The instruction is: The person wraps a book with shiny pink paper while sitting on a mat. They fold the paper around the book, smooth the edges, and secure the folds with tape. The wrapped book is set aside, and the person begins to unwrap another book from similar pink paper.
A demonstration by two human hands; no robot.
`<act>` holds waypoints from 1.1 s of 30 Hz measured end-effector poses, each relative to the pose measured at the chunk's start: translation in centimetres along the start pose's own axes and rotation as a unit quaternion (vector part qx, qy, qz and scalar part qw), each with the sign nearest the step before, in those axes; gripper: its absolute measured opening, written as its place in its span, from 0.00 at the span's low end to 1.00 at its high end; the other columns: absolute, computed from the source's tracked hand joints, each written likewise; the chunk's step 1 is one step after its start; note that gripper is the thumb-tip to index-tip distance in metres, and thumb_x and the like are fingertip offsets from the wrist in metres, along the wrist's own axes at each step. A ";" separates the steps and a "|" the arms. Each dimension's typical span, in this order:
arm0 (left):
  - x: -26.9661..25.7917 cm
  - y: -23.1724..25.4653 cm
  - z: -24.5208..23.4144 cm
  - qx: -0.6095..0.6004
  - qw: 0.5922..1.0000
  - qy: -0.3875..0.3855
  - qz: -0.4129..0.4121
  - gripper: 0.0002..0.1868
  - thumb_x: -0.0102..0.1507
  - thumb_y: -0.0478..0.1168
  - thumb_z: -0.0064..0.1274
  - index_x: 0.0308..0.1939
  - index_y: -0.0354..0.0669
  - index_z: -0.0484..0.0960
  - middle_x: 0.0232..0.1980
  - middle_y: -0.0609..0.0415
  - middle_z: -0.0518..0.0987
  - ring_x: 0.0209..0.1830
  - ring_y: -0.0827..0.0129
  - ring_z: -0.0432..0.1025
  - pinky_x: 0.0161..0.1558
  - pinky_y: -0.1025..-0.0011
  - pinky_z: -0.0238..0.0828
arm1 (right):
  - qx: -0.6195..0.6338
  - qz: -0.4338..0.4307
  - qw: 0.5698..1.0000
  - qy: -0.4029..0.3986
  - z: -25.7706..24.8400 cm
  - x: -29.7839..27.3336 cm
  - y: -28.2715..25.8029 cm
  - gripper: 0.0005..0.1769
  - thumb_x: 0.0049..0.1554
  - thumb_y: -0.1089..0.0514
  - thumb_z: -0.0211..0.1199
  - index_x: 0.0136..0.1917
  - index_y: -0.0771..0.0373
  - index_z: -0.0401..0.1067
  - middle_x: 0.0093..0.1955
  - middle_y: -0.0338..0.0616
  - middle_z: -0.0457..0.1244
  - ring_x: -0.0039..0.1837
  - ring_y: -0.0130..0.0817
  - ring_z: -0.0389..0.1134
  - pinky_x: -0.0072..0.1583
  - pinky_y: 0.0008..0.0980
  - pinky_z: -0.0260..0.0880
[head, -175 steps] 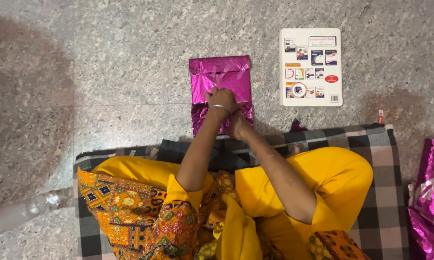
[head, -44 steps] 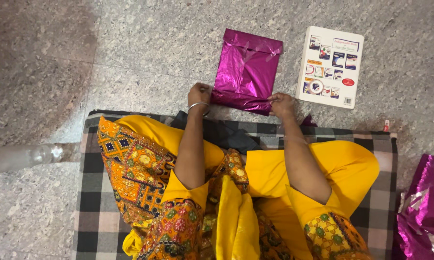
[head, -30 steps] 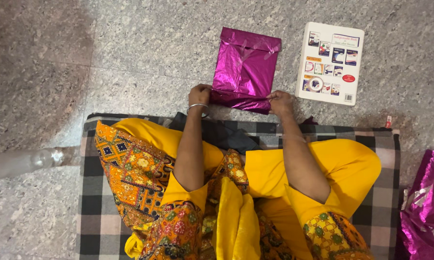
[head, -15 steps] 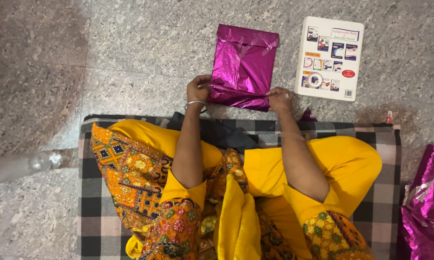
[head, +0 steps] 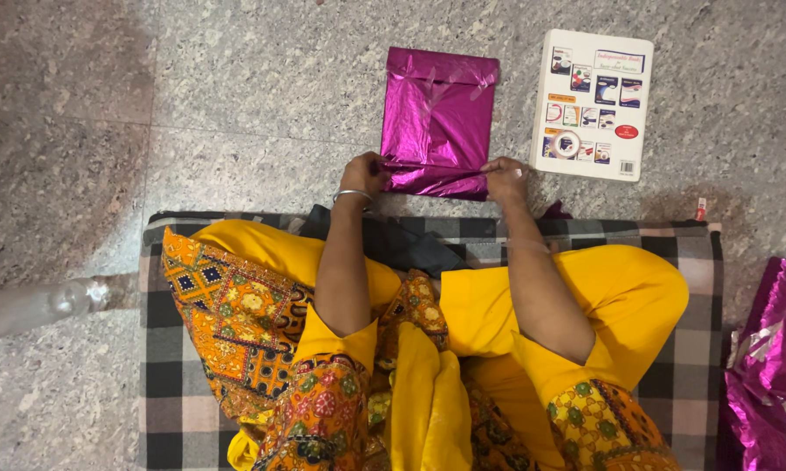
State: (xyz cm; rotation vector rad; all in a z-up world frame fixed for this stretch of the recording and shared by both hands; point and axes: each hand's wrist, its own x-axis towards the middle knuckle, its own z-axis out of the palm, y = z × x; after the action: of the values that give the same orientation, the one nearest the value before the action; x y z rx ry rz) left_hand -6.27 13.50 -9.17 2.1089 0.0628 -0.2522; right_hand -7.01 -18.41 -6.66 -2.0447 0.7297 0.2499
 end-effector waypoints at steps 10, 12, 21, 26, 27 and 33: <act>1.6 -3.4 2.8 0.091 0.987 0.093 0.092 0.11 0.63 0.42 0.59 0.39 0.37 0.87 0.44 0.35 0.79 0.48 0.43 0.75 0.54 0.55 0.72 | 0.082 0.124 0.983 -0.108 -0.3 3.1 2.4 0.11 0.51 0.67 0.68 0.47 0.57 0.74 0.49 0.39 0.69 0.53 0.35 0.71 0.48 0.33 0.78; 1.2 -2.4 2.7 0.093 0.986 0.122 0.060 0.12 0.64 0.44 0.58 0.40 0.38 0.87 0.45 0.35 0.78 0.47 0.42 0.74 0.52 0.54 0.72 | 0.080 0.115 0.987 -0.080 0.1 3.4 2.9 0.10 0.51 0.63 0.73 0.46 0.60 0.74 0.47 0.40 0.69 0.49 0.35 0.72 0.45 0.34 0.79; -1.3 4.7 0.7 0.088 0.976 0.197 0.013 0.10 0.59 0.44 0.61 0.38 0.40 0.87 0.44 0.41 0.79 0.45 0.47 0.75 0.48 0.55 0.73 | 0.039 0.058 0.997 -0.018 -0.1 1.2 1.0 0.09 0.52 0.59 0.74 0.43 0.65 0.77 0.40 0.43 0.69 0.40 0.34 0.72 0.39 0.33 0.79; -1.0 5.1 0.3 0.022 0.980 0.193 0.047 0.08 0.62 0.40 0.60 0.38 0.39 0.86 0.38 0.42 0.81 0.40 0.48 0.77 0.44 0.55 0.74 | 0.021 0.080 0.996 -0.016 -0.3 0.4 -0.1 0.07 0.53 0.59 0.71 0.43 0.64 0.78 0.39 0.46 0.71 0.37 0.34 0.73 0.38 0.32 0.78; -0.8 5.2 0.2 -0.020 0.981 0.191 0.030 0.08 0.62 0.41 0.60 0.39 0.39 0.86 0.37 0.43 0.82 0.38 0.51 0.78 0.43 0.56 0.75 | 0.021 0.075 0.997 -0.017 -0.3 0.4 -0.3 0.07 0.53 0.59 0.71 0.43 0.64 0.77 0.40 0.47 0.71 0.37 0.33 0.73 0.37 0.31 0.78; -1.0 6.0 0.2 0.014 0.986 0.165 0.000 0.09 0.65 0.43 0.58 0.41 0.40 0.84 0.35 0.42 0.82 0.37 0.46 0.76 0.42 0.53 0.72 | 0.022 0.091 0.996 -0.005 -0.1 0.2 -1.0 0.09 0.52 0.56 0.73 0.38 0.64 0.77 0.37 0.47 0.71 0.36 0.33 0.72 0.37 0.32 0.77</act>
State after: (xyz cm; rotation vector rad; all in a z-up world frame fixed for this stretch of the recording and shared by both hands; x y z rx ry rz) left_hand -6.43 10.26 -3.99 2.1594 0.2563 0.1001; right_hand -6.30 -18.18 -5.97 -1.9365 0.9095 0.3450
